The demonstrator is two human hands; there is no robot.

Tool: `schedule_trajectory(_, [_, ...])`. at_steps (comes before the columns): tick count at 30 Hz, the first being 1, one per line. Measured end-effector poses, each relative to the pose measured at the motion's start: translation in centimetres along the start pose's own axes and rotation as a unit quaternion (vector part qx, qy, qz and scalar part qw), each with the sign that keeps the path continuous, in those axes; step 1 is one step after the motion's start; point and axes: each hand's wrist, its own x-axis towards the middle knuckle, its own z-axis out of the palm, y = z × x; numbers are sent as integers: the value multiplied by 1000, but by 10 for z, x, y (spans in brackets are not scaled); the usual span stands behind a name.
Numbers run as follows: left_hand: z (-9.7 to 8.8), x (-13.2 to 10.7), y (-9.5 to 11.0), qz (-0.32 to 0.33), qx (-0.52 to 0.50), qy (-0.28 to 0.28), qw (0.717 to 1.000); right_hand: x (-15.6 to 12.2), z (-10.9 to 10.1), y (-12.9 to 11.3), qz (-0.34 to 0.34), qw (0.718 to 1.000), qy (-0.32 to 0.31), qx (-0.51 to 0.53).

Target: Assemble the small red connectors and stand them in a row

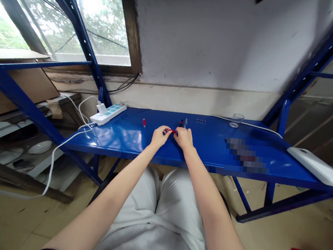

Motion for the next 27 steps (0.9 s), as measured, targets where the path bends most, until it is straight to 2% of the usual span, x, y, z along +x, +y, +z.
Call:
schedule_trajectory(4, [1,2,-3,-5,16,-7,1000,0,0,0,-11,1000,2,-11])
schedule_trajectory(8, [-7,13,1,23,95,-40,994,-1,-2,-2,-21,1000,2,-8])
schedule_trajectory(13, [-38,49,13,92,201,-82,972,-3,-5,-7,-11,999,19,36])
schedule_trajectory(18, [-75,86,11,84,290,-132,944,-3,-4,-6,-17,998,12,52])
schedule_trajectory(22, [-95,94,0,62,341,-167,923,-2,-2,-5,-27,998,3,53])
schedule_trajectory(27, [-105,94,-14,45,381,-171,908,-2,-2,-5,-26,998,-4,56])
